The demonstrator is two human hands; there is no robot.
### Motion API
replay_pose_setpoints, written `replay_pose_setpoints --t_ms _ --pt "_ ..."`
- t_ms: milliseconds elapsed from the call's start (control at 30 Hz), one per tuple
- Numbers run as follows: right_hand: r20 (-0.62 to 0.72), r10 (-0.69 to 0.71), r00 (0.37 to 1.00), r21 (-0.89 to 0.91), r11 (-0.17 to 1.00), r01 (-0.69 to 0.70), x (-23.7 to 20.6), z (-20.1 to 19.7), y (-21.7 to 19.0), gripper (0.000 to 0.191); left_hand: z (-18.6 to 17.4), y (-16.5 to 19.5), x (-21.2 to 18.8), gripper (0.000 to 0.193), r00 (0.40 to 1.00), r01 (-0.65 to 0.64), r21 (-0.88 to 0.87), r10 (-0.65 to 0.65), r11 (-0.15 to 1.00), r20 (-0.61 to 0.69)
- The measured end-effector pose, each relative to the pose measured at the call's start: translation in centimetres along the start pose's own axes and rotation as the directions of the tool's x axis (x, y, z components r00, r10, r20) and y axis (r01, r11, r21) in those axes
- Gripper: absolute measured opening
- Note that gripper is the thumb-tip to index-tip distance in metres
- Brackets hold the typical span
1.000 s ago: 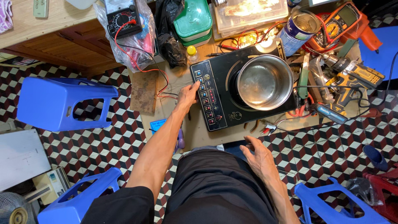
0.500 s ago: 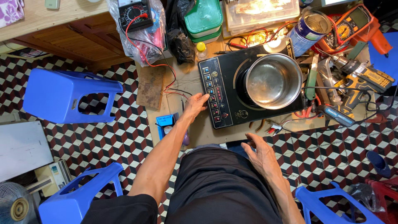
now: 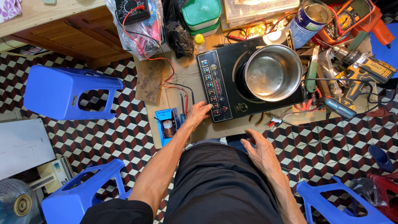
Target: The person flips an induction cooktop, plugs in a heat gun, and uses it to blow hot air onto the cooktop surface. Then the person fills a metal bowl with water at a sink, places the bowl on the cooktop, and turns the cooktop on to heat the water.
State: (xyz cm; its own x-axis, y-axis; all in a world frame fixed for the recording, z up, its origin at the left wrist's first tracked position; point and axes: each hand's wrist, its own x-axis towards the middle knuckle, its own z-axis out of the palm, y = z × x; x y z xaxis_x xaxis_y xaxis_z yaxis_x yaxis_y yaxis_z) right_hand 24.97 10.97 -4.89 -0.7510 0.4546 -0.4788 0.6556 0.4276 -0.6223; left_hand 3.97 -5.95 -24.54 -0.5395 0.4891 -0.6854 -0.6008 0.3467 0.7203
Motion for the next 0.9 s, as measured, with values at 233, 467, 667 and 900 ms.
replay_pose_setpoints --t_ms 233,467,667,900 --pt "0.014 -0.01 1.0 0.012 1.0 0.01 -0.2 0.2 0.1 0.047 0.5 -0.9 -0.7 0.055 0.999 -0.031 -0.002 0.031 1.0 0.011" --pt "-0.012 -0.025 1.0 0.035 0.999 0.026 -0.9 0.2 0.4 0.046 1.3 0.1 -0.9 0.037 0.996 -0.011 0.079 0.018 0.997 -0.088" --pt "-0.036 -0.011 0.999 0.074 0.997 0.014 -1.5 -0.1 0.2 0.045 1.8 0.0 -0.8 0.039 0.987 -0.072 0.164 0.094 0.984 -0.134" --pt "-0.071 -0.054 0.996 0.079 0.995 0.06 -1.6 -1.1 0.5 0.045 2.8 1.6 -2.2 0.04 0.987 -0.006 0.19 0.036 0.982 -0.155"
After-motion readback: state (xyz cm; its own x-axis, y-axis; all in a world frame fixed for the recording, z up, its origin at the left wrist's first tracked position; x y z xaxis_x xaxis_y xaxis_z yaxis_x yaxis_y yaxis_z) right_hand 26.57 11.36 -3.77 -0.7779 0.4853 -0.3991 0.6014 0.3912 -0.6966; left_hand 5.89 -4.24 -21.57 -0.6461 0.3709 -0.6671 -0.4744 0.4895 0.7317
